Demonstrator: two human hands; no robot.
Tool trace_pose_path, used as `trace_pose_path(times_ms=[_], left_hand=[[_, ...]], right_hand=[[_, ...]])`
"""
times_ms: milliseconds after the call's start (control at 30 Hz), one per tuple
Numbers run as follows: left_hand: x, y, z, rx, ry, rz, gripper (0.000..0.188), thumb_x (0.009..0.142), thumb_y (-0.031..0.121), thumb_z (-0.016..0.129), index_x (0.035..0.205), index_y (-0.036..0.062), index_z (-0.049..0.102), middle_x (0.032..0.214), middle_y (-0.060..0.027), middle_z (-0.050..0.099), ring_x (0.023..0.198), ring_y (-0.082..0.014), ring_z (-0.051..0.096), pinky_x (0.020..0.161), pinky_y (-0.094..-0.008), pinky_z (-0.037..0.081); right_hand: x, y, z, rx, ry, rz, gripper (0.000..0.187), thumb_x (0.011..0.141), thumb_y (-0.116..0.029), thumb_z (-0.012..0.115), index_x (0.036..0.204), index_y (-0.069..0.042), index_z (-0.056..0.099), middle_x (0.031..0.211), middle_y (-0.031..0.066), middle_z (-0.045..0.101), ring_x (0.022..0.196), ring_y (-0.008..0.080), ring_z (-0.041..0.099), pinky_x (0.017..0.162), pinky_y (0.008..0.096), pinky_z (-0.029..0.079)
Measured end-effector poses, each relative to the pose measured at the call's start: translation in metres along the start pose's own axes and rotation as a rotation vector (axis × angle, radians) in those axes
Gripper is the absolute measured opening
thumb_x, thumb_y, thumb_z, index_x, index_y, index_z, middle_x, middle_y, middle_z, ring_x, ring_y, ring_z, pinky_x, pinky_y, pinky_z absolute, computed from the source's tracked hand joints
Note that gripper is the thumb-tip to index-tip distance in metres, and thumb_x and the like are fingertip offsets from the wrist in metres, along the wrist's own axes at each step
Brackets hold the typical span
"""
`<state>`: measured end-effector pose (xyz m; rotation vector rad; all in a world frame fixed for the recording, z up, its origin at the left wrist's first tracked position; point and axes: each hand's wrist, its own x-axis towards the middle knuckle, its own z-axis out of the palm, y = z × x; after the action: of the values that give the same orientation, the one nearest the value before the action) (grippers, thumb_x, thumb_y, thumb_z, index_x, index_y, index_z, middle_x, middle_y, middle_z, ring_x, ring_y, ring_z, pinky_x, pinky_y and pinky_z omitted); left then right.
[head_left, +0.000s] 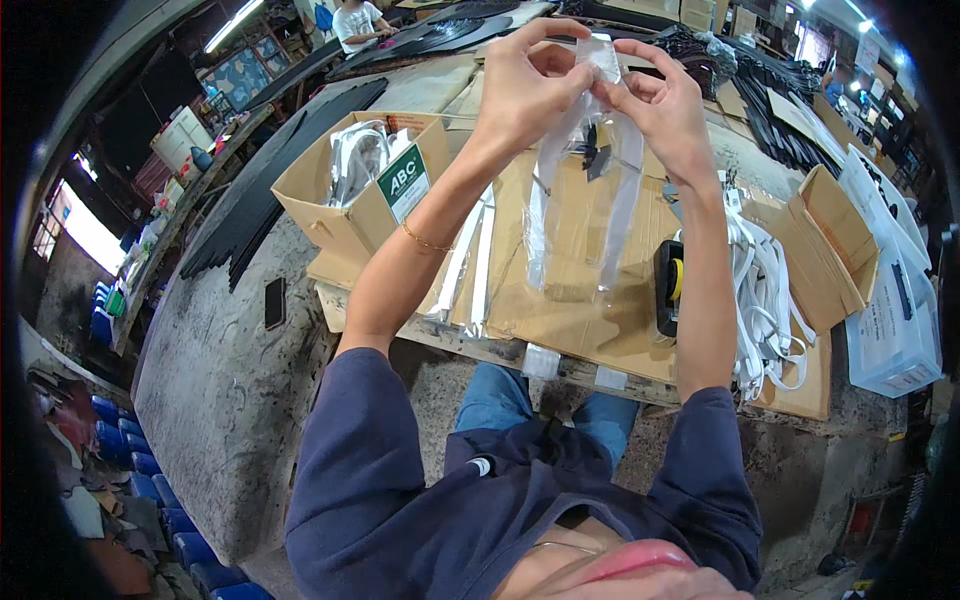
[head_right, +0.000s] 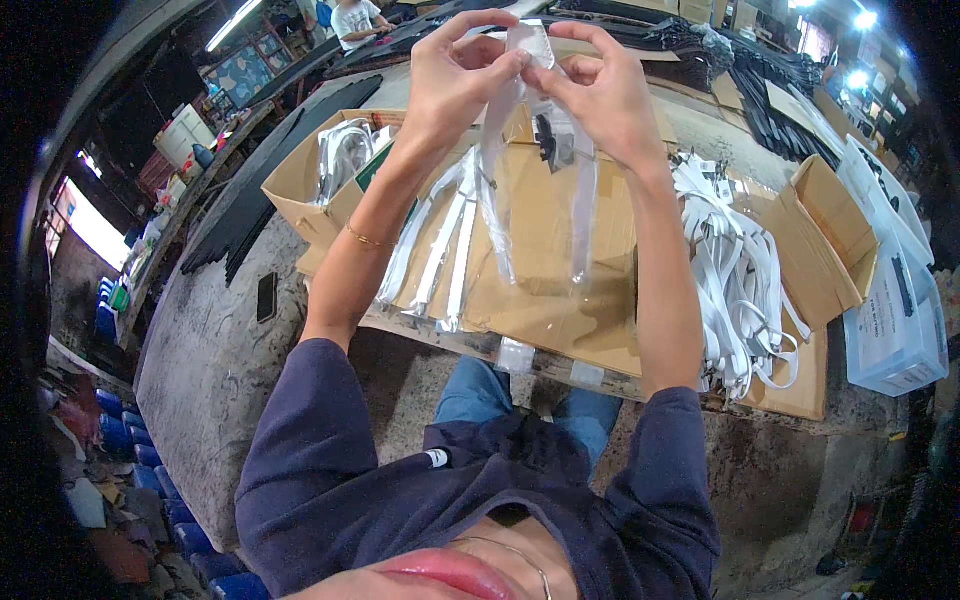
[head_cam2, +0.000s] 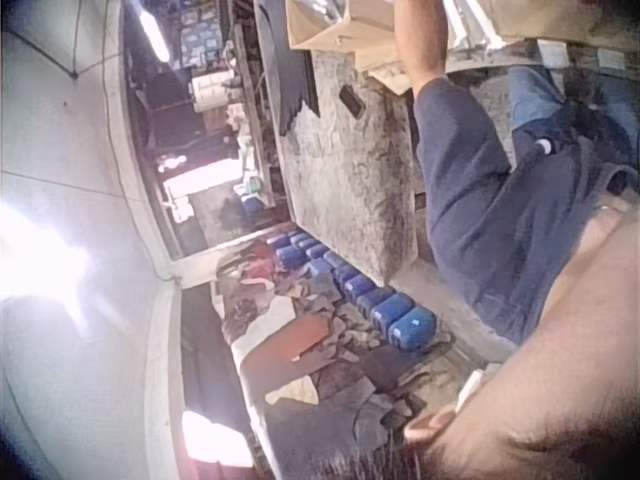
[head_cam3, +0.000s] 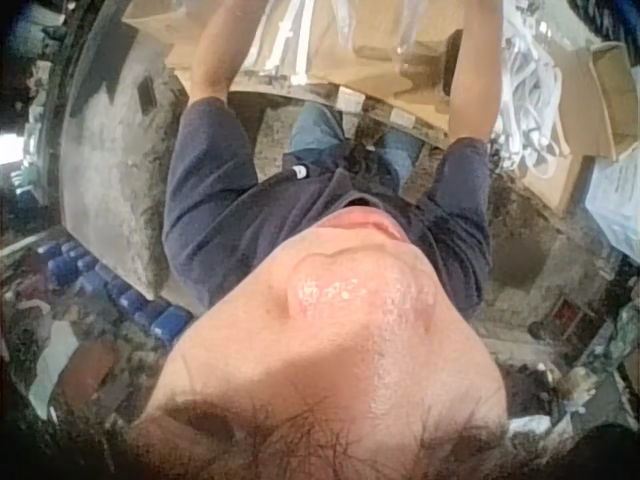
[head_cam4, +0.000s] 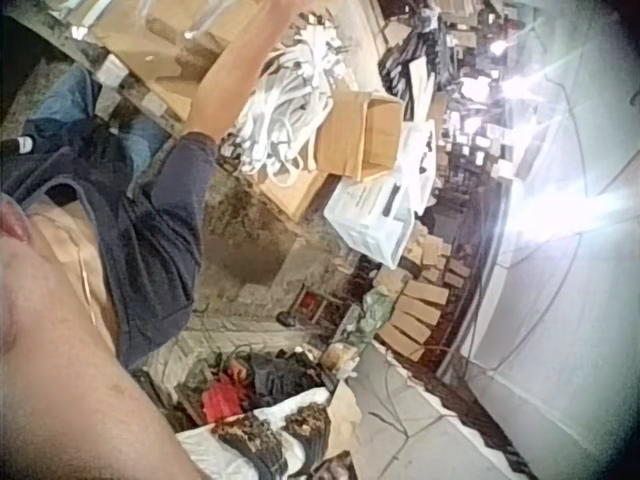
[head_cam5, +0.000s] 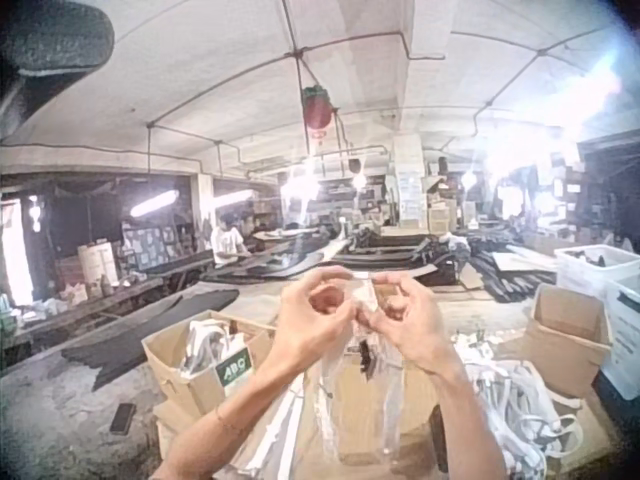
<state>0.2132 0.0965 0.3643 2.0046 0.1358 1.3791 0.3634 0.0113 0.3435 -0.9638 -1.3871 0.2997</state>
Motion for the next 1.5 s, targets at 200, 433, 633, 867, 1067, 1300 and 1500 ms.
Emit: trace_pose_path(times_ms=[200,433,633,867,1067,1300,1500], left_hand=[[0.008,0.015,-0.039,0.353,-0.303,0.212,0.039,0.077,0.024,0.072,0.112,0.007,0.064,0.08,-0.002,0.069,0.071,-0.0078,0.059,0.064,-0.0259,0.047],[0.025,0.066,-0.066,0.682,-0.649,0.514,0.042,0.077,0.032,0.074,0.107,0.0045,0.063,0.096,-0.0109,0.065,0.091,-0.0227,0.061,0.08,-0.0373,0.047],[0.022,0.034,-0.055,0.49,-0.892,0.531,0.044,0.077,0.02,0.075,0.119,0.0121,0.065,0.113,-0.0096,0.067,0.1,-0.0284,0.064,0.097,-0.0469,0.047],[0.014,0.035,-0.05,0.385,-1.094,0.34,0.035,0.08,0.016,0.072,0.114,0.0076,0.068,0.109,-0.0122,0.069,0.097,-0.0245,0.065,0.094,-0.0398,0.049],[0.003,0.031,-0.048,0.308,-1.044,0.252,0.02,0.077,0.009,0.071,0.096,0.0018,0.073,0.088,-0.0091,0.071,0.082,-0.0174,0.066,0.083,-0.032,0.051],[-0.022,0.015,-0.046,0.13,-0.868,0.022,0.015,0.076,0.001,0.067,0.09,-0.0032,0.071,0.084,-0.0077,0.07,0.082,-0.0125,0.063,0.082,-0.0269,0.049],[-0.034,0.005,-0.053,0.099,-0.766,-0.163,0.012,0.078,0.001,0.067,0.088,-0.0026,0.072,0.085,-0.006,0.07,0.084,-0.0106,0.061,0.084,-0.0257,0.048]], right_hand=[[-0.006,-0.004,-0.009,0.052,-0.149,0.047,0.065,0.079,-0.009,0.077,0.133,-0.002,0.042,0.083,0.0086,0.068,0.077,0.0104,0.063,0.071,0.0228,0.049],[-0.021,-0.025,-0.006,0.033,-0.31,0.136,0.072,0.076,-0.005,0.078,0.136,-0.006,0.039,0.087,0.0098,0.068,0.081,0.01,0.063,0.073,0.0242,0.048],[-0.027,-0.027,-0.009,0.027,-0.391,0.162,0.074,0.075,-0.004,0.078,0.136,-0.007,0.038,0.089,0.0101,0.068,0.082,0.011,0.063,0.075,0.0257,0.048],[-0.029,-0.035,-0.008,0.044,-0.509,0.136,0.075,0.074,-0.004,0.078,0.137,-0.007,0.037,0.088,0.0101,0.068,0.082,0.0114,0.063,0.074,0.0251,0.048],[-0.031,-0.029,-0.009,-0.021,-0.597,0.17,0.08,0.074,-0.005,0.077,0.141,-0.009,0.034,0.086,0.0078,0.067,0.083,0.0113,0.063,0.075,0.0246,0.048],[-0.048,-0.02,-0.004,-0.081,-0.417,0.06,0.067,0.075,-0.011,0.078,0.134,-0.012,0.046,0.098,0.006,0.065,0.098,0.0148,0.061,0.085,0.0294,0.048],[-0.092,-0.014,0.035,-0.456,0.08,-0.336,0.028,0.072,-0.009,0.077,0.099,-0.009,0.069,0.11,0.0084,0.061,0.103,0.0249,0.059,0.087,0.0364,0.048]])
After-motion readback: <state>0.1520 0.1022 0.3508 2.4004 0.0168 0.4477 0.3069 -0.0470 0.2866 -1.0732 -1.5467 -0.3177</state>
